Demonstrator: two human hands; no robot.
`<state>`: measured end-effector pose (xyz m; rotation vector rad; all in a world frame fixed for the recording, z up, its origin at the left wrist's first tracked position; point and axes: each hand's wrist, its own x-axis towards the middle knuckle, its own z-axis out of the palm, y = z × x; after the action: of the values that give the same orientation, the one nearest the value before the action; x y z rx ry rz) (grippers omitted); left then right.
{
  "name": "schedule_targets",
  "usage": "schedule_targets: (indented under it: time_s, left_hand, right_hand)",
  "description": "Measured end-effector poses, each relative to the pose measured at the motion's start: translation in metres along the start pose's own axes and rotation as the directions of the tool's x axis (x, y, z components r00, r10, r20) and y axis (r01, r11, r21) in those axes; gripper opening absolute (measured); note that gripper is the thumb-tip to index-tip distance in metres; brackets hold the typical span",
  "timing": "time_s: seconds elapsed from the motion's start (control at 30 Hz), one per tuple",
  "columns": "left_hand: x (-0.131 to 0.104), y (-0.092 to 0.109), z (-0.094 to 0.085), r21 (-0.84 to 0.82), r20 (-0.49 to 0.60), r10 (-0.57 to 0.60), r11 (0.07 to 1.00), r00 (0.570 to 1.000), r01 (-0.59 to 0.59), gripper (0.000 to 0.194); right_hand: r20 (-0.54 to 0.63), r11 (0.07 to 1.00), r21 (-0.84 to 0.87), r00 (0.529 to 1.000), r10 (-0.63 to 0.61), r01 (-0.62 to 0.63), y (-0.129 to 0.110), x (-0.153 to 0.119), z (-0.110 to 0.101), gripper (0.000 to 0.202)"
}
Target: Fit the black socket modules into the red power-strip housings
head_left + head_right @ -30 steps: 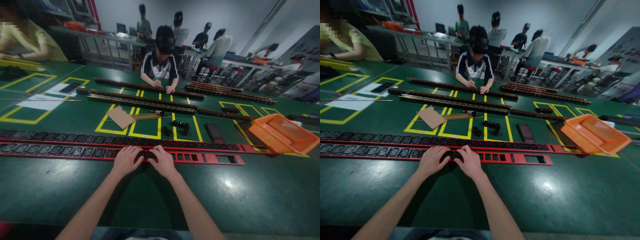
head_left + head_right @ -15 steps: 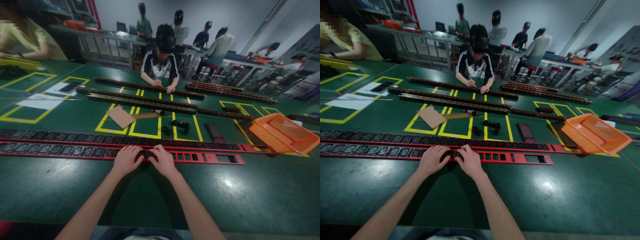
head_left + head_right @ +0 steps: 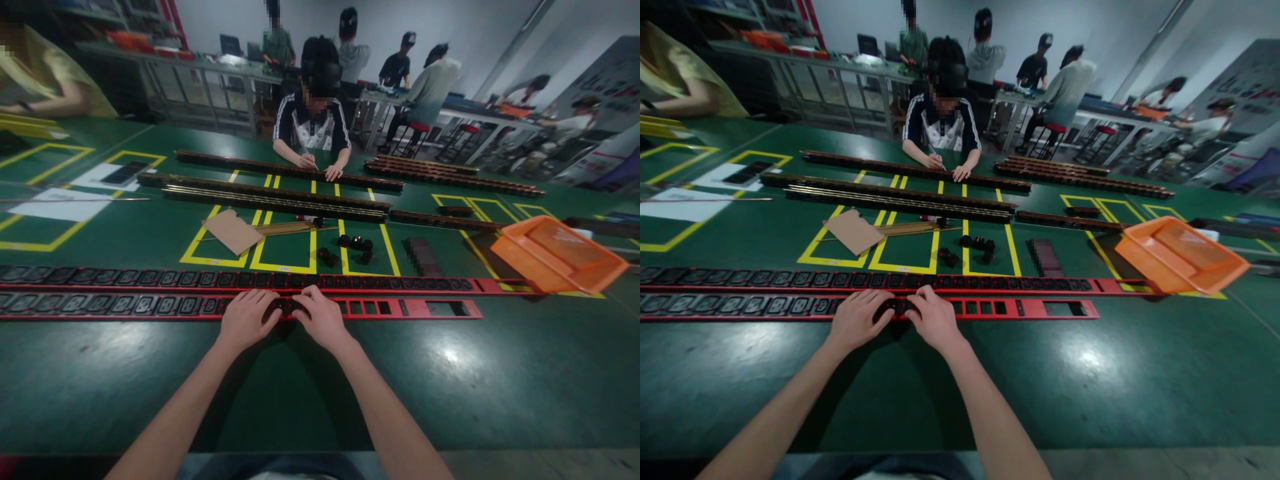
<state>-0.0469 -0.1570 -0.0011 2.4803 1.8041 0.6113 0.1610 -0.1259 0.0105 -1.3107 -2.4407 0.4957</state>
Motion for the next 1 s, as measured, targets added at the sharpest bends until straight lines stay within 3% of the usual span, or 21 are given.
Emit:
schedule_targets:
  time_s: [0.17,0.37,0.7,1.0]
  left_hand:
    - [-0.001,-0.002,0.001,-0.005,0.0,0.005,1.0,1.0,-0.005,0.026]
    - [-0.004,-0.005,0.003,-0.031,-0.029,0.09,0.995,0.996,-0.091,0.033]
    - [0.004,0.021,0.008,-0.016,-0.049,0.126,0.992,0.991,-0.127,0.03]
    - [0.007,0.024,0.015,0.018,-0.066,0.104,0.995,0.992,-0.103,0.024]
  right_hand:
    - [0.015,1.0,0.001,1.0,-0.01,0.01,0.0,0.001,-0.002,0.032]
    - [0.001,1.0,0.013,1.0,-0.017,0.017,0.002,0.001,0.0,0.032]
    - [-0.074,0.994,0.111,0.997,0.01,-0.002,0.003,-0.003,0.004,0.038]
    - [-0.079,0.973,0.224,0.996,-0.037,0.054,0.009,-0.006,0.0,0.036]
